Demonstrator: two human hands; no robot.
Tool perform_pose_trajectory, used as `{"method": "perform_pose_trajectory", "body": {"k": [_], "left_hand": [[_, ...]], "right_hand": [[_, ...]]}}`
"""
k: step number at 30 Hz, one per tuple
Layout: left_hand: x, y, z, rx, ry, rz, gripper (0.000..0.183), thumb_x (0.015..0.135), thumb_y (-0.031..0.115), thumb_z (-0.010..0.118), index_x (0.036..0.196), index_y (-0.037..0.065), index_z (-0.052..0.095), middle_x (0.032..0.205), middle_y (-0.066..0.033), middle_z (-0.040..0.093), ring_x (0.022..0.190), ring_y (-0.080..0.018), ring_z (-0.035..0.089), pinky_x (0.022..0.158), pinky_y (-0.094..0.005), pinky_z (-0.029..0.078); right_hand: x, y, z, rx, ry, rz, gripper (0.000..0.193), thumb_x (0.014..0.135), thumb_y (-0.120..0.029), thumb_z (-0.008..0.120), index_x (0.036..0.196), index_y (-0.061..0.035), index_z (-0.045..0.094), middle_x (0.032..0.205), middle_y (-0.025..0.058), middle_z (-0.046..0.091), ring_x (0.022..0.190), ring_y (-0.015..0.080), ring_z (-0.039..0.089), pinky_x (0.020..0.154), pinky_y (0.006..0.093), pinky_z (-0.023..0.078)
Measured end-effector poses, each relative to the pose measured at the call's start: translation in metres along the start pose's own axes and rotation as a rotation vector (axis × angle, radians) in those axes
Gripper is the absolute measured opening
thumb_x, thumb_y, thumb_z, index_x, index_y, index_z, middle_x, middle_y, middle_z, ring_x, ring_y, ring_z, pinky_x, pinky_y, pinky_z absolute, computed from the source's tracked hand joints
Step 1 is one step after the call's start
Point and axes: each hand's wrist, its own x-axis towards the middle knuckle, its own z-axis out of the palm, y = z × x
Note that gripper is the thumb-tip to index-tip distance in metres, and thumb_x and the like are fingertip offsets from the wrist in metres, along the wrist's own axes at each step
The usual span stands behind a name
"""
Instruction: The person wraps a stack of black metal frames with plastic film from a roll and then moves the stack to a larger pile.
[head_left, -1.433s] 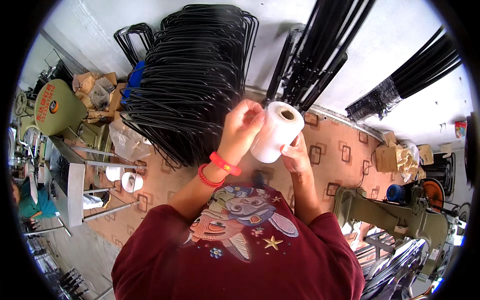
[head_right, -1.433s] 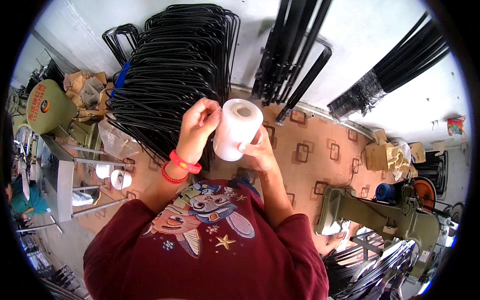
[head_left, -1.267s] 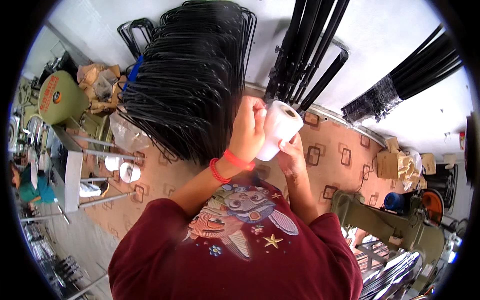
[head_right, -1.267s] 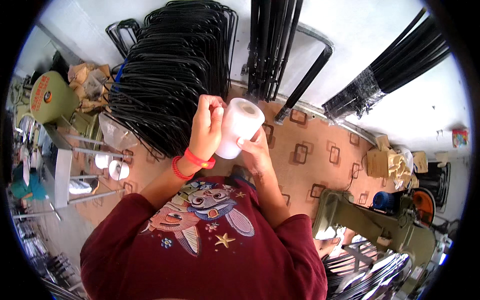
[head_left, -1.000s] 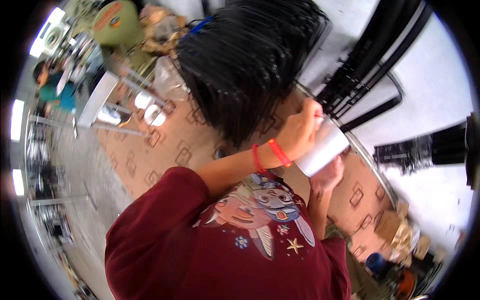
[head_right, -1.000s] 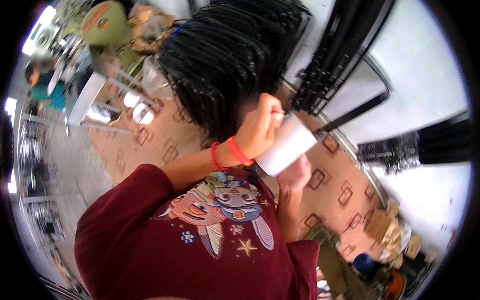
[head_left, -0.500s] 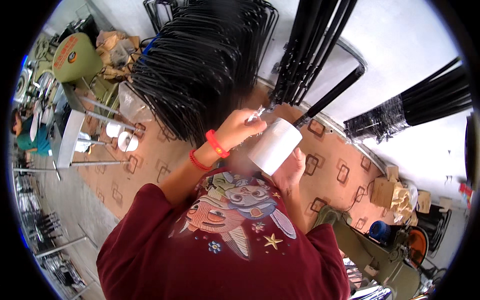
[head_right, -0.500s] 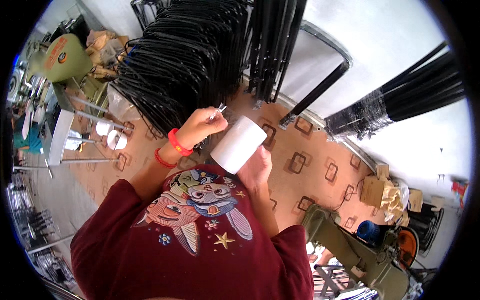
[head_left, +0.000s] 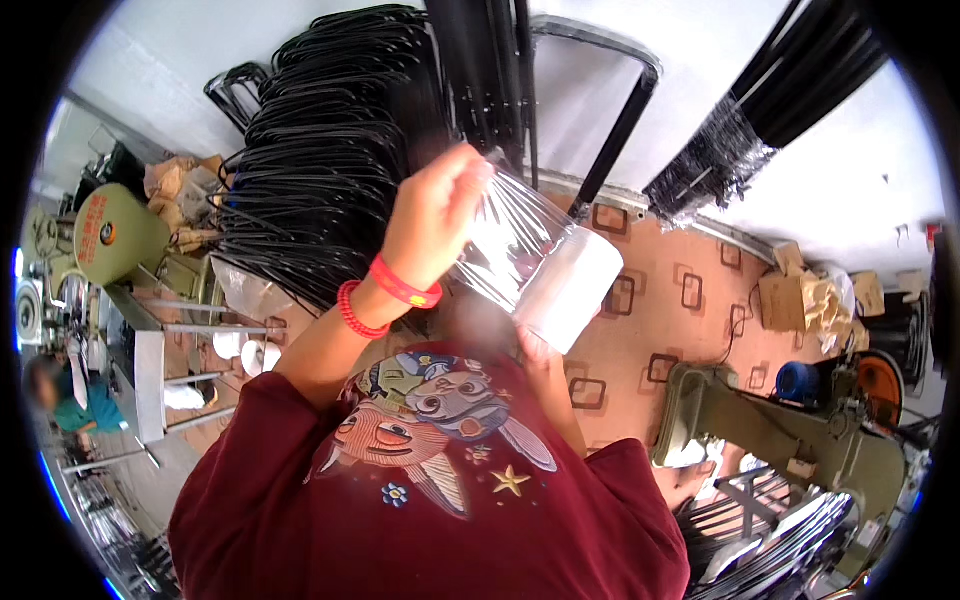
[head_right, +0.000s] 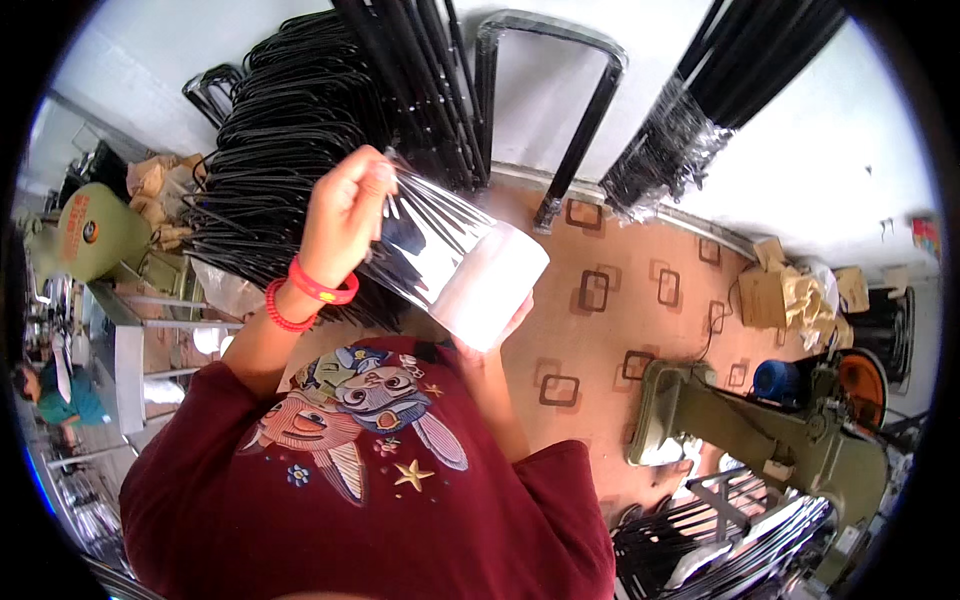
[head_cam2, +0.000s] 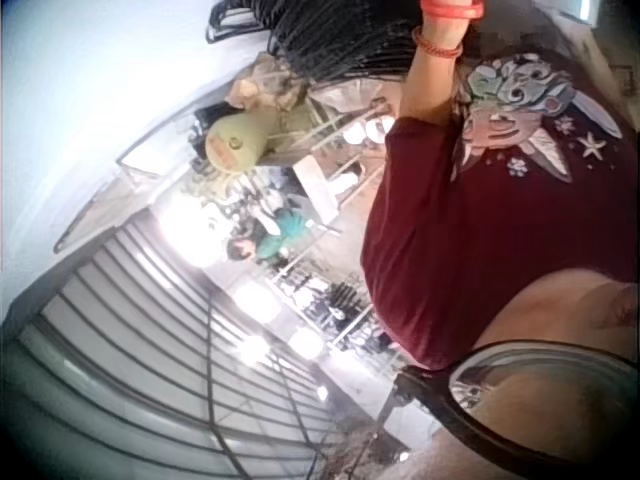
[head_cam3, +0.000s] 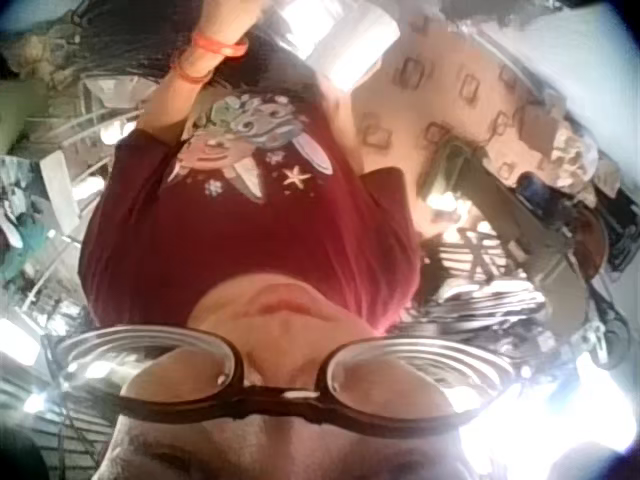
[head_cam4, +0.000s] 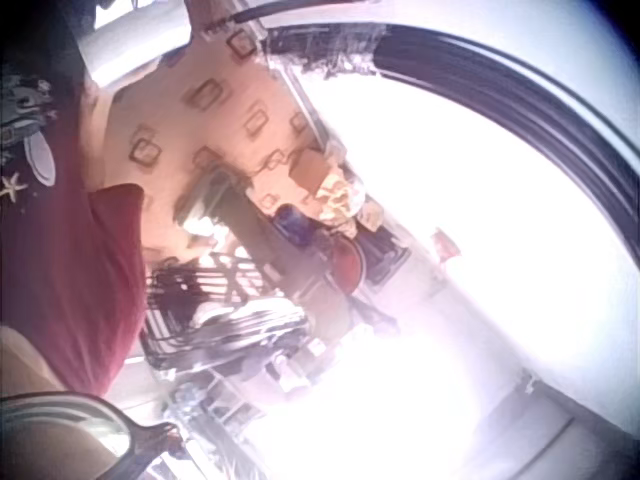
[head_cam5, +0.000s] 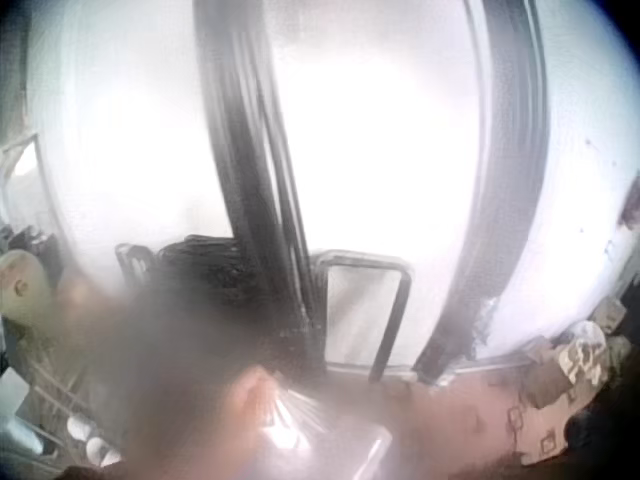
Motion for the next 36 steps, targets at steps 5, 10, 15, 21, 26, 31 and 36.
{"method": "perform_pose_trajectory", "body": {"k": [5, 10, 15, 21, 26, 31, 36], "left_hand": [[0.011, 0.002, -0.020, 0.029, -0.045, -0.047, 0.023, 0.090, 0.018, 0.047, 0.075, 0.001, 0.050, 0.057, -0.0025, 0.047, 0.044, -0.0052, 0.041, 0.041, -0.0216, 0.034], [0.002, -0.017, -0.028, 0.145, 0.075, 0.050, 0.022, 0.090, 0.019, 0.047, 0.076, 0.003, 0.051, 0.054, -0.0031, 0.050, 0.039, -0.0077, 0.047, 0.039, -0.0218, 0.034], [0.012, -0.052, -0.042, 0.160, 0.215, 0.130, 0.019, 0.090, 0.017, 0.047, 0.079, 0.002, 0.052, 0.058, -0.0029, 0.051, 0.047, -0.0056, 0.047, 0.041, -0.0215, 0.035], [0.046, -0.077, -0.060, -0.064, 0.349, 0.125, 0.021, 0.091, 0.016, 0.046, 0.077, 0.001, 0.052, 0.067, -0.0001, 0.051, 0.054, -0.0054, 0.044, 0.051, -0.0192, 0.039], [0.093, -0.121, -0.061, -0.153, 0.596, 0.222, 0.024, 0.089, 0.020, 0.049, 0.079, -0.001, 0.056, 0.078, -0.0030, 0.056, 0.074, -0.0105, 0.051, 0.073, -0.0234, 0.041], [0.189, -0.159, -0.035, -0.795, 0.140, 0.014, 0.032, 0.091, 0.017, 0.045, 0.118, 0.000, 0.048, 0.105, -0.0074, 0.056, 0.095, -0.0142, 0.051, 0.084, -0.0247, 0.039], [0.242, -0.194, -0.006, -1.376, -0.424, -0.291, 0.048, 0.092, 0.026, 0.039, 0.131, -0.001, 0.031, 0.120, -0.0129, 0.048, 0.108, -0.0202, 0.048, 0.091, -0.0291, 0.041]], "right_hand": [[0.001, 0.003, 0.005, -0.151, -0.145, 0.121, 0.081, 0.073, -0.061, 0.048, 0.135, -0.0140, 0.024, 0.134, 0.0147, 0.030, 0.119, 0.0346, 0.035, 0.091, 0.0673, 0.025], [0.006, -0.011, 0.000, -0.262, 0.023, 0.015, 0.080, 0.077, -0.056, 0.049, 0.137, -0.0142, 0.018, 0.141, 0.0164, 0.017, 0.122, 0.0415, 0.029, 0.088, 0.0699, 0.027], [0.018, -0.020, 0.005, -0.368, -0.058, 0.208, 0.079, 0.067, -0.046, 0.063, 0.132, -0.0145, 0.031, 0.126, 0.0222, 0.038, 0.109, 0.0361, 0.045, 0.090, 0.0597, 0.035], [0.064, -0.034, 0.069, -1.327, 0.050, -0.147, 0.085, 0.051, -0.026, 0.068, 0.124, 0.0016, 0.034, 0.106, 0.0153, 0.052, 0.098, 0.0273, 0.051, 0.088, 0.0395, 0.041], [0.131, -0.038, 0.117, -1.987, 0.154, -0.691, 0.077, 0.043, -0.014, 0.068, 0.114, -0.0007, 0.042, 0.099, 0.0092, 0.052, 0.092, 0.0205, 0.051, 0.082, 0.0329, 0.042], [0.231, -0.036, 0.128, -2.016, 0.128, -0.735, 0.077, 0.039, -0.002, 0.065, 0.113, 0.0001, 0.042, 0.098, 0.0098, 0.053, 0.089, 0.0221, 0.052, 0.080, 0.0343, 0.043], [0.324, -0.050, 0.106, -2.077, -0.049, -0.494, 0.070, 0.042, 0.003, 0.064, 0.108, -0.0011, 0.044, 0.095, 0.0088, 0.054, 0.092, 0.0199, 0.052, 0.079, 0.0284, 0.043]]}}
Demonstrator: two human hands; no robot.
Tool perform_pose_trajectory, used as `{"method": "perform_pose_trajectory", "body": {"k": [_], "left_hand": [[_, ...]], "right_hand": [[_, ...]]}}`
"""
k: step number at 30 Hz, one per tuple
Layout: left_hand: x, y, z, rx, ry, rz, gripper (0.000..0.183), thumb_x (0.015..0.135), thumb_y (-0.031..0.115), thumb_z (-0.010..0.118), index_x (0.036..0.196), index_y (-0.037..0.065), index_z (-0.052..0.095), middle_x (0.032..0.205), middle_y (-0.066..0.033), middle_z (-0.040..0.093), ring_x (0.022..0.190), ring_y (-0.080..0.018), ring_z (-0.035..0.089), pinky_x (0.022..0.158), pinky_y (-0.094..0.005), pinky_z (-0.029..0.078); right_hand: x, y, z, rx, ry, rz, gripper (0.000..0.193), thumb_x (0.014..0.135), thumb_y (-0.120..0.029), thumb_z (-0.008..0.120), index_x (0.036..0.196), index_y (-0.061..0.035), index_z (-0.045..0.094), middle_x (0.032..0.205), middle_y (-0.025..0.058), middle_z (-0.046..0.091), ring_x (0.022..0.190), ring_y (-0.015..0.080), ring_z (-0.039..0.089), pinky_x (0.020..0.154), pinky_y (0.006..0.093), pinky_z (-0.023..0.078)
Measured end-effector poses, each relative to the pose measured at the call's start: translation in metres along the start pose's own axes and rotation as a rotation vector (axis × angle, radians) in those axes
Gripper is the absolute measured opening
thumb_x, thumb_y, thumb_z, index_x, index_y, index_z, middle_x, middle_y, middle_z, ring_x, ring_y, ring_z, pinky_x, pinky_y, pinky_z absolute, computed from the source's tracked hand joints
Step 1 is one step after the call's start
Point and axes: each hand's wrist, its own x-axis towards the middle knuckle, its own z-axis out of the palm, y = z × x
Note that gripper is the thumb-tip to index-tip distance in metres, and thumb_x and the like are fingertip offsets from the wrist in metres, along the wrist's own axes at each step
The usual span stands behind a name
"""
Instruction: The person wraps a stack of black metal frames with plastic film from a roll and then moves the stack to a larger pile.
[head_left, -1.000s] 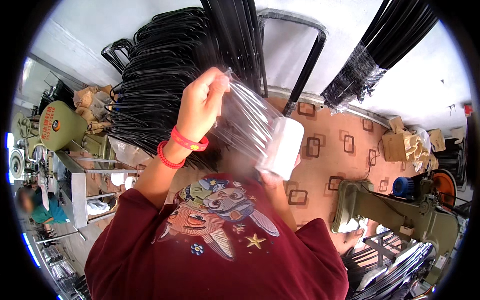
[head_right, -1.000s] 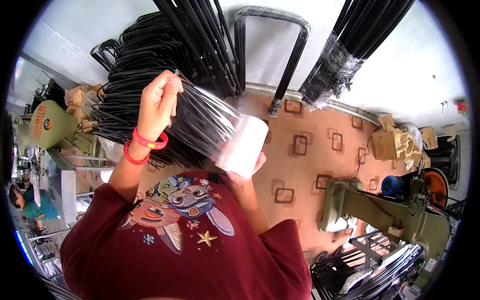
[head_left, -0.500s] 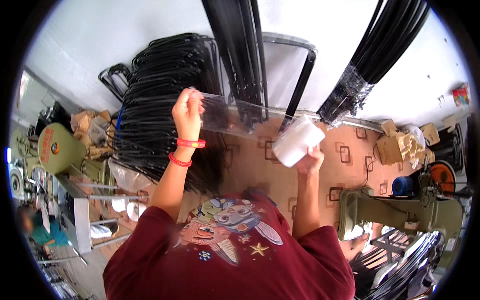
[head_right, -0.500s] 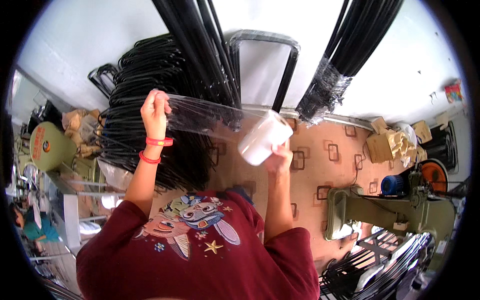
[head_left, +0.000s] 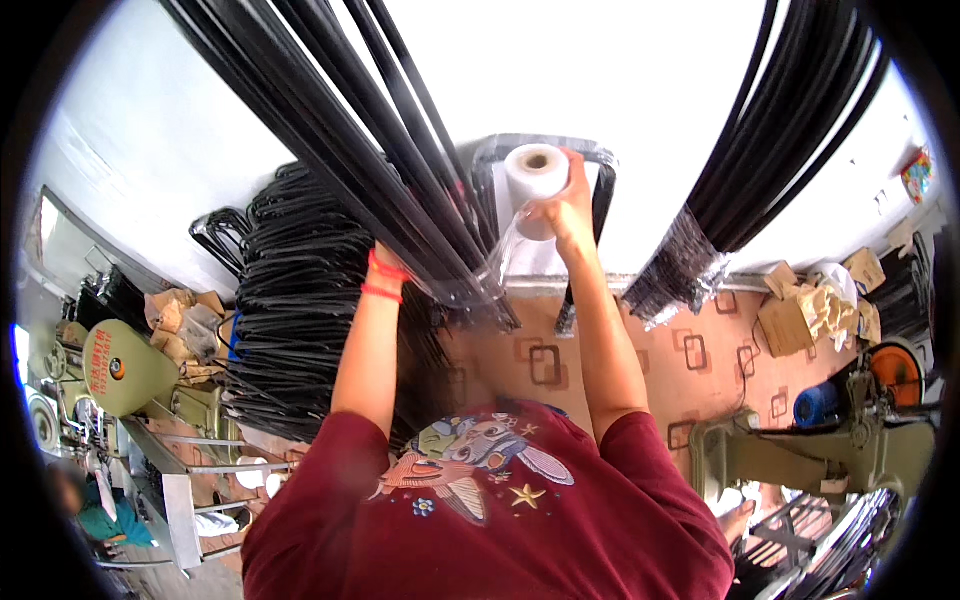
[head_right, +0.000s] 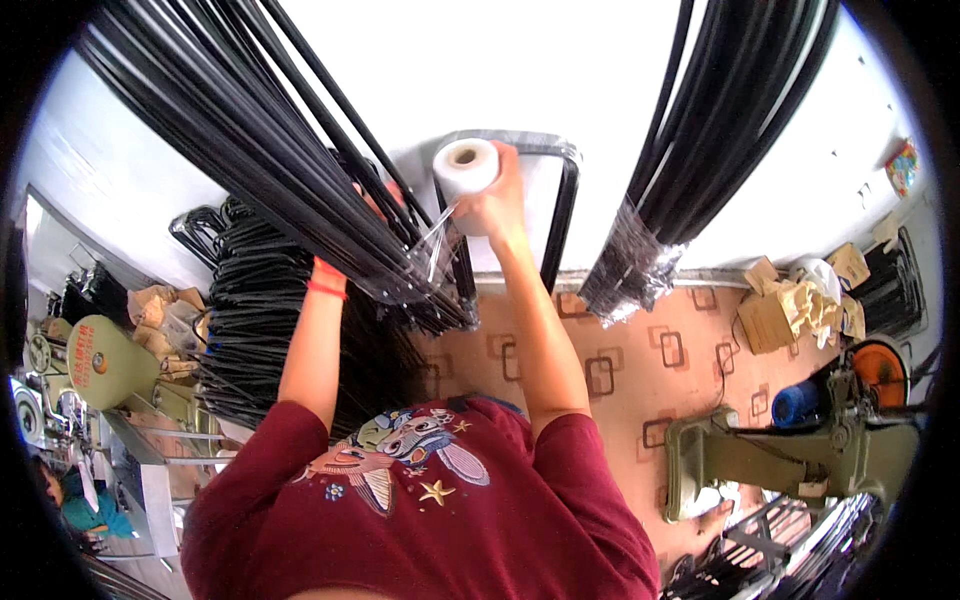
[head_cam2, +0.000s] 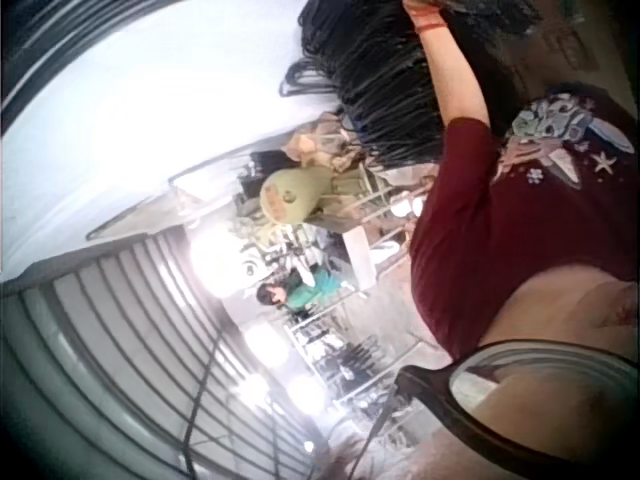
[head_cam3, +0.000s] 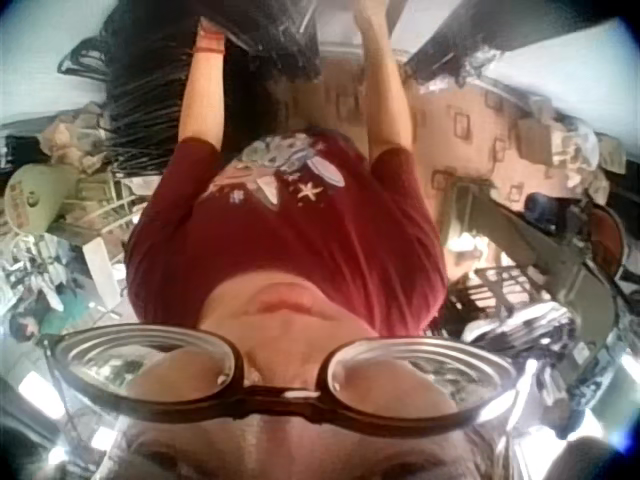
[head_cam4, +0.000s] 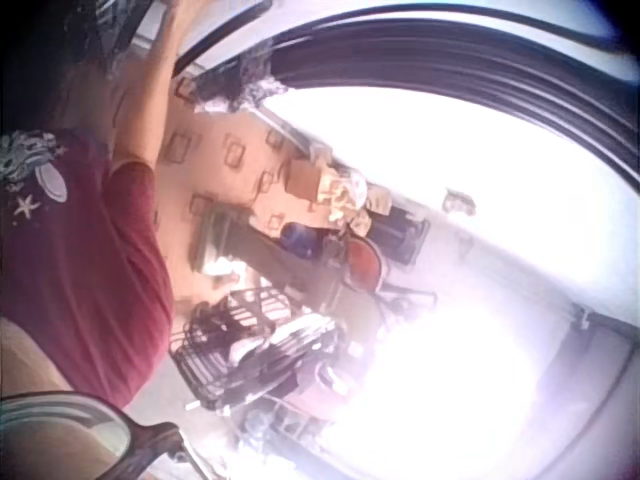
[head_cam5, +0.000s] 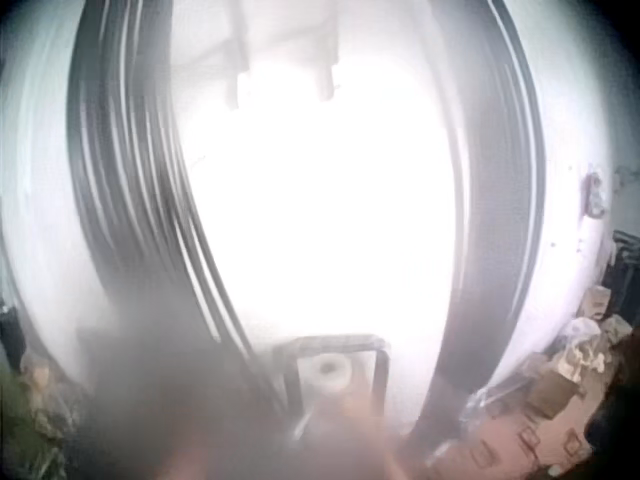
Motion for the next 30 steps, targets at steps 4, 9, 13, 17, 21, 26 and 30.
{"method": "perform_pose_trajectory", "body": {"k": [4, 9, 13, 17, 21, 26, 30], "left_hand": [[0.020, -0.001, 0.046, 0.681, 0.022, 0.173, 0.053, 0.091, 0.034, 0.039, 0.129, -0.002, 0.033, 0.118, -0.0143, 0.050, 0.103, -0.0209, 0.051, 0.089, -0.0290, 0.043], [0.017, -0.001, 0.085, 0.527, 0.076, 0.030, 0.030, 0.090, 0.016, 0.043, 0.114, -0.001, 0.048, 0.114, -0.0138, 0.053, 0.095, -0.0151, 0.054, 0.079, -0.0261, 0.049], [-0.003, -0.002, 0.048, 0.181, -0.046, -0.097, 0.040, 0.091, 0.022, 0.039, 0.122, -0.003, 0.039, 0.121, -0.0188, 0.047, 0.102, -0.0220, 0.051, 0.085, -0.0329, 0.046], [-0.020, -0.012, 0.076, 0.223, 0.040, 0.102, 0.042, 0.088, 0.034, 0.045, 0.112, 0.000, 0.048, 0.102, -0.0158, 0.055, 0.089, -0.0288, 0.057, 0.075, -0.0381, 0.051], [-0.036, -0.014, 0.085, 0.403, 0.098, 0.282, 0.040, 0.088, 0.032, 0.045, 0.112, 0.000, 0.048, 0.104, -0.0148, 0.054, 0.093, -0.0280, 0.055, 0.079, -0.0384, 0.048], [-0.051, -0.015, 0.089, 0.459, 0.290, 0.503, 0.039, 0.089, 0.029, 0.044, 0.114, -0.001, 0.047, 0.108, -0.0130, 0.053, 0.099, -0.0244, 0.052, 0.085, -0.0362, 0.043], [-0.051, -0.014, 0.090, 0.457, 0.451, 0.690, 0.038, 0.089, 0.027, 0.044, 0.115, -0.001, 0.046, 0.112, -0.0116, 0.052, 0.103, -0.0214, 0.049, 0.089, -0.0344, 0.040]], "right_hand": [[0.035, 0.015, 0.031, 0.023, -0.127, 0.021, 0.075, 0.036, 0.006, 0.057, 0.110, -0.0001, 0.048, 0.095, 0.0075, 0.058, 0.088, 0.0198, 0.055, 0.076, 0.0291, 0.046], [0.052, 0.011, 0.027, 0.084, -0.125, 0.020, 0.068, 0.039, 0.009, 0.053, 0.107, -0.0005, 0.051, 0.093, 0.0094, 0.058, 0.085, 0.0228, 0.057, 0.071, 0.0303, 0.049], [0.064, -0.002, 0.048, 0.106, -0.241, 0.155, 0.061, 0.047, 0.011, 0.046, 0.106, -0.0001, 0.050, 0.091, 0.0106, 0.058, 0.079, 0.0224, 0.058, 0.058, 0.0274, 0.049], [0.064, -0.006, 0.091, 0.129, -0.426, 0.131, 0.053, 0.054, 0.011, 0.045, 0.105, 0.0005, 0.052, 0.088, 0.0085, 0.057, 0.078, 0.0151, 0.054, 0.061, 0.0252, 0.046], [0.052, -0.017, 0.125, 0.203, -0.620, 0.188, 0.052, 0.053, 0.015, 0.053, 0.101, -0.0030, 0.054, 0.088, 0.0071, 0.058, 0.083, 0.0140, 0.053, 0.072, 0.0232, 0.043], [0.019, -0.042, 0.139, 0.259, -0.890, 0.276, 0.045, 0.058, 0.009, 0.054, 0.102, -0.0023, 0.054, 0.090, 0.0077, 0.058, 0.084, 0.0144, 0.053, 0.074, 0.0239, 0.043], [-0.006, -0.058, 0.134, 0.213, -1.047, 0.319, 0.041, 0.062, 0.005, 0.054, 0.102, -0.0017, 0.054, 0.092, 0.0082, 0.058, 0.084, 0.0148, 0.053, 0.075, 0.0246, 0.043]]}}
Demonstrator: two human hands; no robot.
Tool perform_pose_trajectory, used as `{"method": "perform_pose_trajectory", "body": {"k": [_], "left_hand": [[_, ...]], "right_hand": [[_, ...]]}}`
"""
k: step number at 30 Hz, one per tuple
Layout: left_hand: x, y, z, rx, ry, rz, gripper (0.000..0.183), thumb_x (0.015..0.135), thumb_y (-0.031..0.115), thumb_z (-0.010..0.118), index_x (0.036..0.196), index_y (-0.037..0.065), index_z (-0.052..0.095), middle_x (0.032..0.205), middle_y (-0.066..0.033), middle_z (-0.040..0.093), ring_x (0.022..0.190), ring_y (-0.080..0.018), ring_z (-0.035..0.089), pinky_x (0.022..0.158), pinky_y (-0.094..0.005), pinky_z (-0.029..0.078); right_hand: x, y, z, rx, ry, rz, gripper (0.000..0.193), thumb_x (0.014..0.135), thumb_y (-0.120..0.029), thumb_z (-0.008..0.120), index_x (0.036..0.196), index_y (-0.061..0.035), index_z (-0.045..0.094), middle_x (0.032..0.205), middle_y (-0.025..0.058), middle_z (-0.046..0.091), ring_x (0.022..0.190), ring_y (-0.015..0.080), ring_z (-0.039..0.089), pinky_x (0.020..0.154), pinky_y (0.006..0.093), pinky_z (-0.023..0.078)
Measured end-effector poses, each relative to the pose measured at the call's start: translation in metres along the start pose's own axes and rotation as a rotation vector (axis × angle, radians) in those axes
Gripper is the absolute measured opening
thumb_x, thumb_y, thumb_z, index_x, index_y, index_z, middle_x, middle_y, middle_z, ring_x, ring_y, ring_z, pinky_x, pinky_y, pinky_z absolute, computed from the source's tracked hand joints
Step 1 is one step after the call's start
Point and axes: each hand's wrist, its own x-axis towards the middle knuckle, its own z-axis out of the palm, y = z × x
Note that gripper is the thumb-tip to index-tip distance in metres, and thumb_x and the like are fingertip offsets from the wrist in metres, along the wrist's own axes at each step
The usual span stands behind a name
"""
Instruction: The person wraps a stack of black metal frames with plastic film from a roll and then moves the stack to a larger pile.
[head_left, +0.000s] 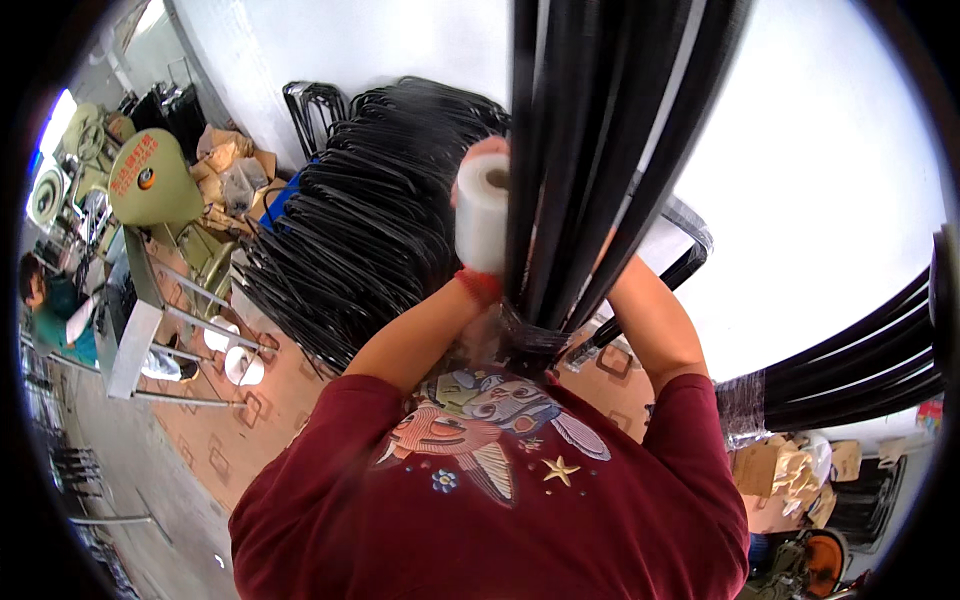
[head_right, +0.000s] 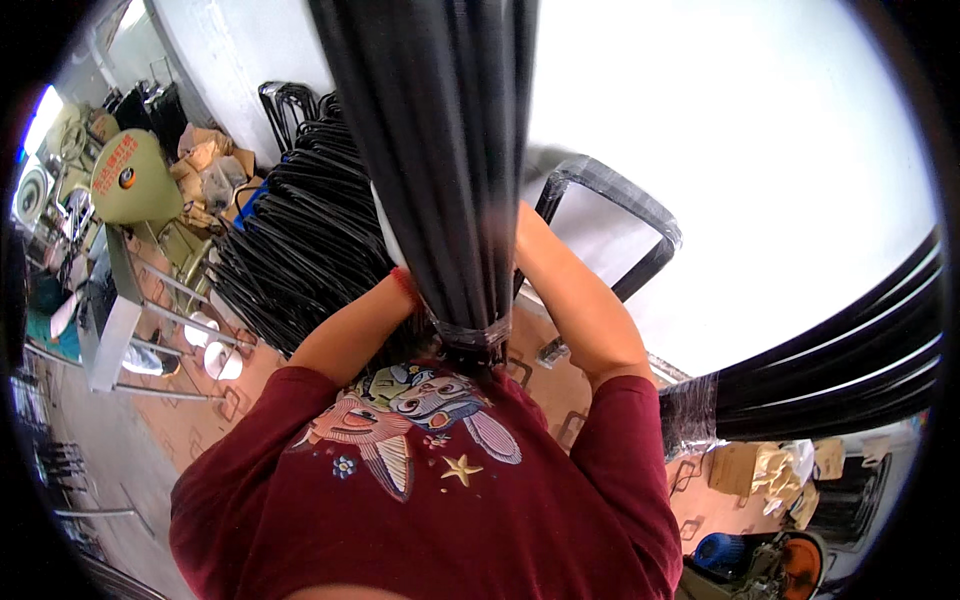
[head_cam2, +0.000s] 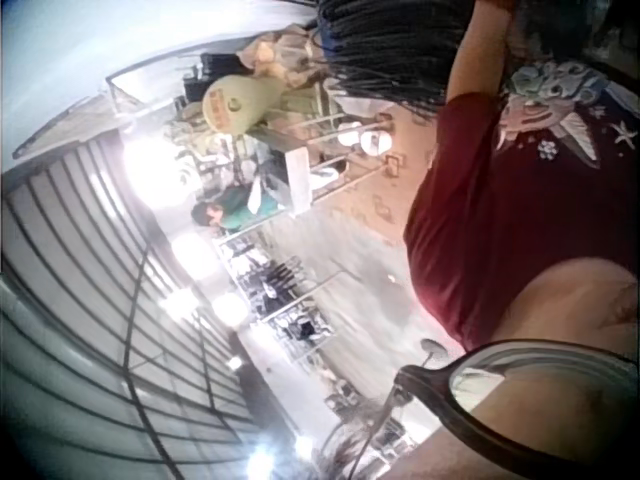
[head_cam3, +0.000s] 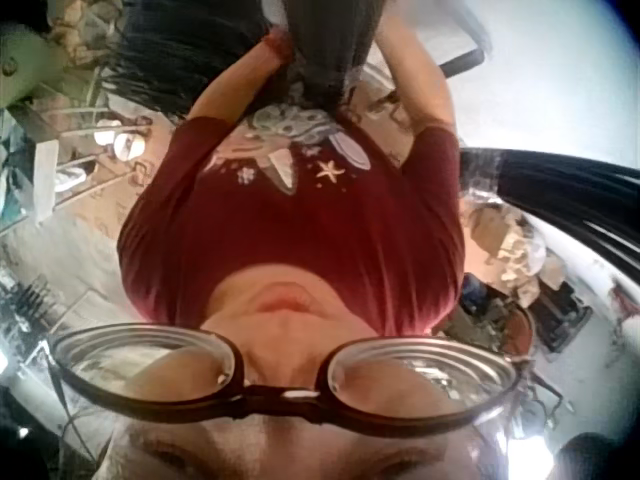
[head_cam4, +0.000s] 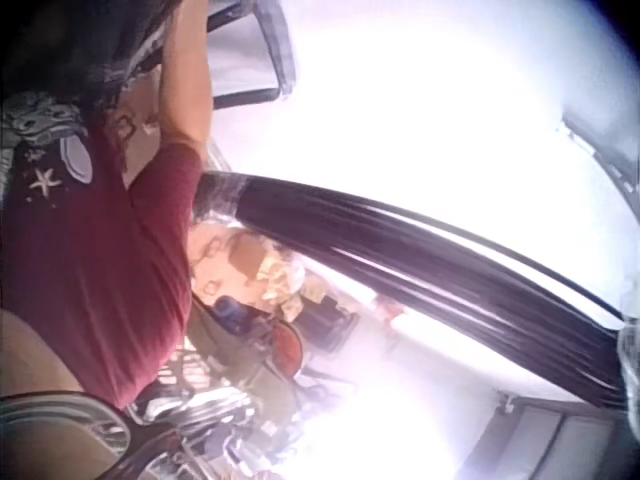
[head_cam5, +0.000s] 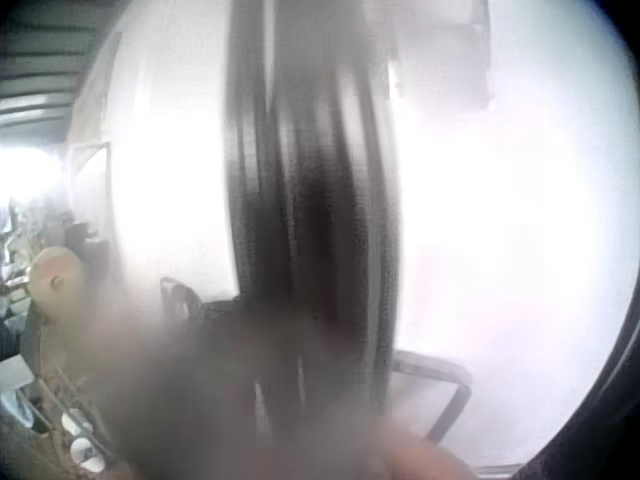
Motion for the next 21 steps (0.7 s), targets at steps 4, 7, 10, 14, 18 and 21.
{"method": "perform_pose_trajectory", "body": {"k": [4, 7, 10, 14, 18, 21], "left_hand": [[-0.007, 0.002, -0.016, 0.017, 0.059, 0.017, 0.037, 0.090, 0.024, 0.043, 0.116, -0.002, 0.046, 0.115, -0.0101, 0.050, 0.108, -0.0185, 0.047, 0.094, -0.0327, 0.036], [-0.025, 0.032, -0.051, 0.441, -0.275, 0.017, 0.036, 0.090, 0.022, 0.043, 0.117, -0.002, 0.045, 0.117, -0.0091, 0.050, 0.111, -0.0163, 0.045, 0.097, -0.0314, 0.033], [-0.046, 0.060, -0.056, 0.020, -0.008, -0.237, 0.067, 0.084, 0.036, 0.053, 0.129, -0.007, 0.026, 0.123, -0.0132, 0.044, 0.117, -0.0168, 0.038, 0.101, -0.0312, 0.026], [-0.048, 0.030, -0.047, 0.548, -0.079, 0.203, 0.074, 0.063, 0.021, 0.074, 0.120, -0.004, 0.033, 0.109, -0.0130, 0.049, 0.104, -0.0185, 0.046, 0.093, -0.0303, 0.034], [-0.060, 0.018, -0.027, 0.352, 0.029, 0.138, 0.062, 0.062, 0.011, 0.075, 0.110, -0.001, 0.038, 0.101, -0.0094, 0.052, 0.092, -0.0158, 0.051, 0.082, -0.0296, 0.042], [-0.068, 0.025, -0.025, 0.473, -0.053, 0.188, 0.062, 0.064, 0.015, 0.075, 0.110, -0.001, 0.037, 0.102, -0.0102, 0.052, 0.094, -0.0158, 0.051, 0.083, -0.0292, 0.041]], "right_hand": [[-0.011, -0.006, 0.012, -0.053, -0.104, 0.064, 0.037, 0.066, 0.000, 0.054, 0.103, -0.0012, 0.054, 0.093, 0.0086, 0.058, 0.085, 0.0152, 0.053, 0.076, 0.0252, 0.043], [-0.015, -0.011, 0.017, -0.099, -0.138, 0.086, 0.034, 0.069, -0.003, 0.055, 0.103, -0.0007, 0.054, 0.095, 0.0090, 0.058, 0.085, 0.0155, 0.053, 0.077, 0.0257, 0.043], [-0.016, -0.008, 0.021, -0.136, -0.144, 0.083, 0.032, 0.072, -0.007, 0.055, 0.104, -0.0003, 0.055, 0.096, 0.0094, 0.058, 0.086, 0.0158, 0.053, 0.077, 0.0261, 0.043], [-0.014, -0.009, 0.024, -0.181, -0.096, 0.033, 0.030, 0.076, -0.011, 0.055, 0.104, 0.0002, 0.055, 0.097, 0.0099, 0.058, 0.087, 0.0161, 0.053, 0.079, 0.0268, 0.043], [-0.034, 0.005, -0.005, -0.172, 0.316, -0.161, 0.030, 0.080, -0.016, 0.055, 0.105, 0.0008, 0.055, 0.099, 0.0103, 0.058, 0.087, 0.0165, 0.053, 0.080, 0.0274, 0.043], [-0.079, 0.003, -0.014, -0.215, 1.059, -0.425, 0.019, 0.082, -0.010, 0.052, 0.098, 0.0001, 0.054, 0.091, 0.0097, 0.057, 0.079, 0.0126, 0.052, 0.068, 0.0267, 0.044]]}}
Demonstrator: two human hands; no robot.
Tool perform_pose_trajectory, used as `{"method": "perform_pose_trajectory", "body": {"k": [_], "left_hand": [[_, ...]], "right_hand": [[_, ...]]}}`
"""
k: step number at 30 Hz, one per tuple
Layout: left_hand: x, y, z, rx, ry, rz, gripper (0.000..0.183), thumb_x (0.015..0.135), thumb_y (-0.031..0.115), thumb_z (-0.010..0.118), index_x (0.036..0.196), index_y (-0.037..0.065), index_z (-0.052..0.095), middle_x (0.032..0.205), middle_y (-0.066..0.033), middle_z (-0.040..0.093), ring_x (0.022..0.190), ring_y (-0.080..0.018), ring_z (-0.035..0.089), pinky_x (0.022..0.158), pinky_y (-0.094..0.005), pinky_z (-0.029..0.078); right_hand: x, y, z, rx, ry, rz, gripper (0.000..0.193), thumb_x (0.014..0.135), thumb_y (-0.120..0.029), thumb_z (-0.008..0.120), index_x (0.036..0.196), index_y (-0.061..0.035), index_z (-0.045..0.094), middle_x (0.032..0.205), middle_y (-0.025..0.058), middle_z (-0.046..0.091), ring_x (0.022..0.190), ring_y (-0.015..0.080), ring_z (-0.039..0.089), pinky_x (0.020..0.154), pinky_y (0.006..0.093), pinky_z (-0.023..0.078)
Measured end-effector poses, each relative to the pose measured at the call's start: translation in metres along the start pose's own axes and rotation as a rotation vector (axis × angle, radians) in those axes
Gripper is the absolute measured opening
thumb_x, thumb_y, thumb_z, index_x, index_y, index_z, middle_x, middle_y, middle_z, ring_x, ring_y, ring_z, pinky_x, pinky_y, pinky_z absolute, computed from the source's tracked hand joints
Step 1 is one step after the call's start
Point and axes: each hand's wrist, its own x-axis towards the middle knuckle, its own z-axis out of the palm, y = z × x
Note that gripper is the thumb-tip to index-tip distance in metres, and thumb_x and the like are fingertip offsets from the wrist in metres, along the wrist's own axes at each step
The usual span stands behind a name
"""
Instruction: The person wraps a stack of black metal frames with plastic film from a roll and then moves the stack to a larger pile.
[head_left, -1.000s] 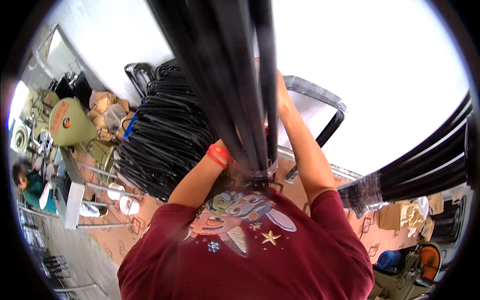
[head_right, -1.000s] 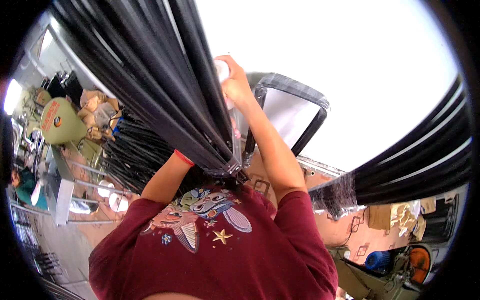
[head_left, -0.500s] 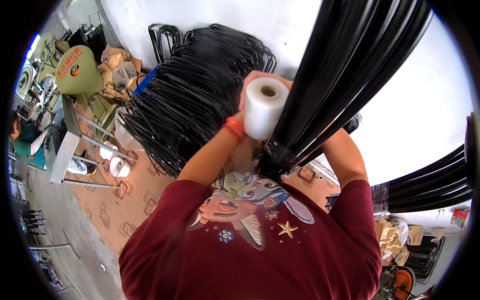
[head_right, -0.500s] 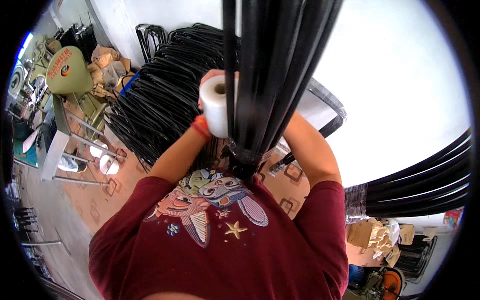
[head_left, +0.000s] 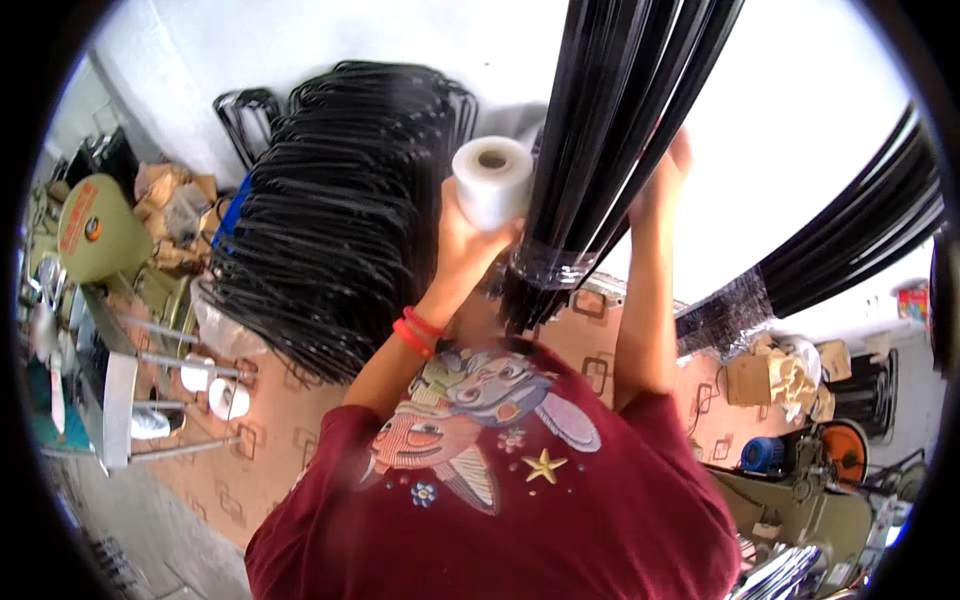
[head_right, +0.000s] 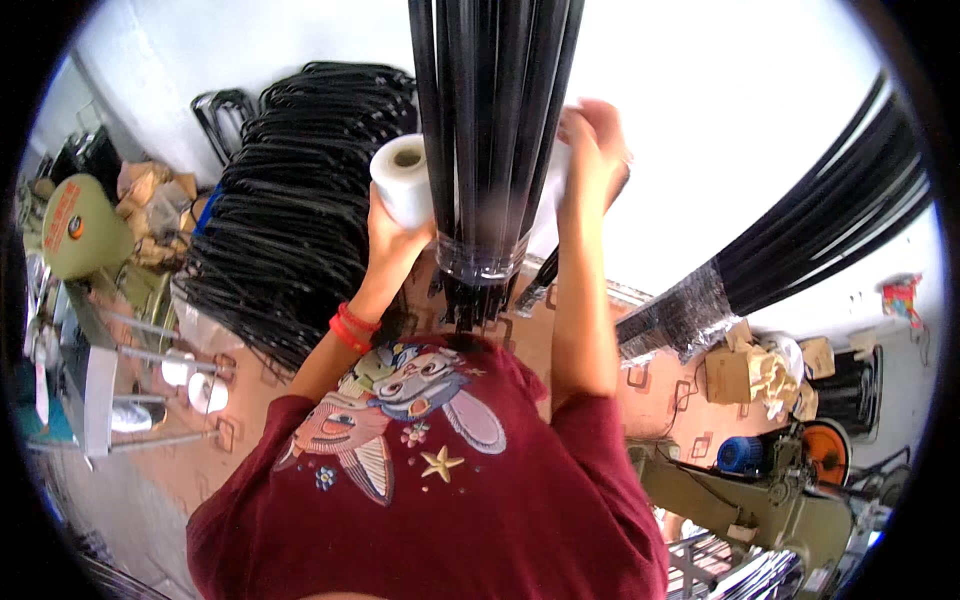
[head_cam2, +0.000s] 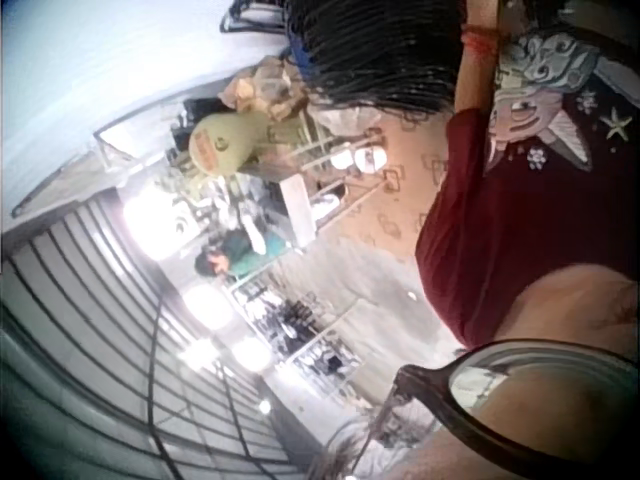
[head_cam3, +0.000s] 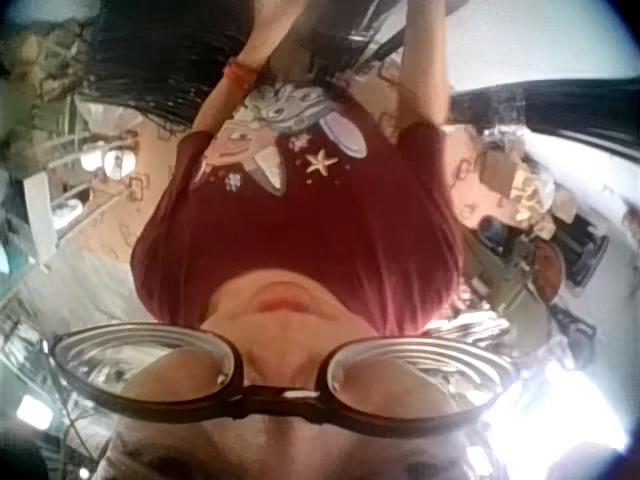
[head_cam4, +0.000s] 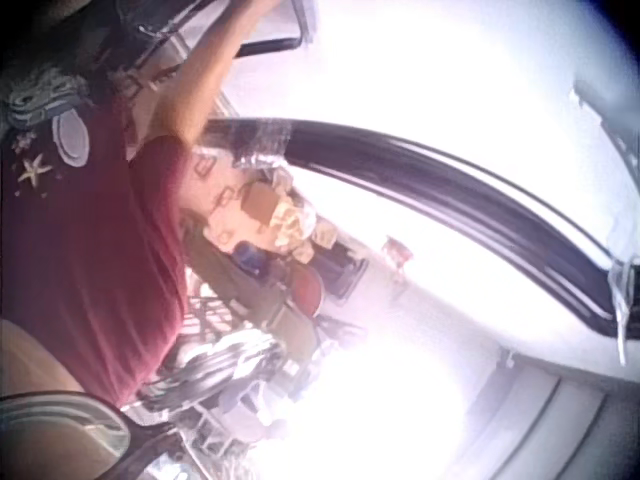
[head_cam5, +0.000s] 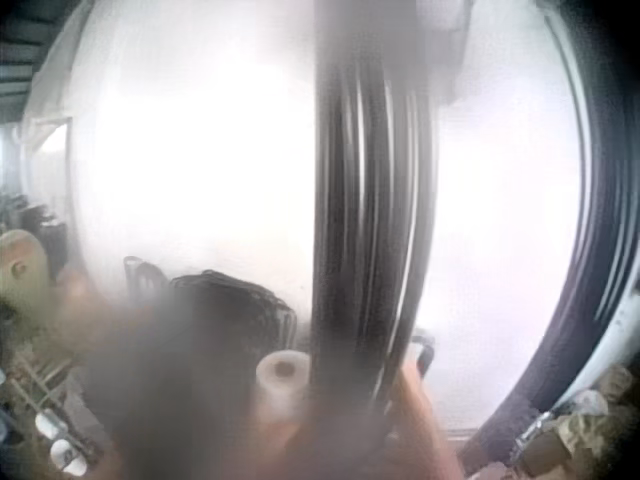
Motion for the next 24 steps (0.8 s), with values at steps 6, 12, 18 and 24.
{"method": "perform_pose_trajectory", "body": {"k": [6, 12, 18, 24], "left_hand": [[-0.002, 0.007, -0.001, 0.045, -0.068, -0.067, 0.066, 0.063, 0.020, 0.077, 0.112, -0.002, 0.038, 0.105, -0.0118, 0.053, 0.093, -0.0164, 0.053, 0.080, -0.0292, 0.043], [0.001, 0.017, -0.001, 0.068, -0.071, -0.023, 0.052, 0.068, 0.014, 0.071, 0.109, 0.000, 0.043, 0.097, -0.0100, 0.056, 0.088, -0.0168, 0.055, 0.075, -0.0291, 0.045], [0.002, -0.014, -0.017, 0.042, 0.018, -0.052, 0.053, 0.064, 0.015, 0.074, 0.107, 0.001, 0.046, 0.097, -0.0095, 0.056, 0.087, -0.0162, 0.055, 0.075, -0.0287, 0.045], [-0.004, -0.003, -0.039, -0.118, -0.102, -0.207, 0.059, 0.062, 0.013, 0.075, 0.112, 0.002, 0.045, 0.103, -0.0082, 0.055, 0.093, -0.0154, 0.054, 0.079, -0.0288, 0.044]], "right_hand": [[-0.116, -0.137, -0.012, -1.210, -1.002, -1.146, 0.039, 0.073, -0.012, 0.054, 0.111, -0.0065, 0.051, 0.110, 0.0035, 0.052, 0.111, 0.0172, 0.044, 0.100, 0.0402, 0.028], [-0.097, -0.117, 0.027, -1.876, -1.278, -1.409, 0.040, 0.074, -0.019, 0.052, 0.113, -0.0080, 0.048, 0.113, 0.0025, 0.049, 0.119, 0.0183, 0.036, 0.106, 0.0408, 0.017], [-0.073, -0.089, 0.051, -1.540, -1.441, -1.396, 0.018, 0.068, -0.016, 0.057, 0.084, -0.0086, 0.054, 0.082, -0.0005, 0.052, 0.087, 0.0132, 0.046, 0.081, 0.0247, 0.032], [-0.067, -0.089, 0.058, -1.671, -1.647, -1.294, 0.002, 0.064, -0.014, 0.060, 0.063, -0.0120, 0.059, 0.073, -0.0026, 0.053, 0.082, 0.0124, 0.044, 0.075, 0.0237, 0.032]]}}
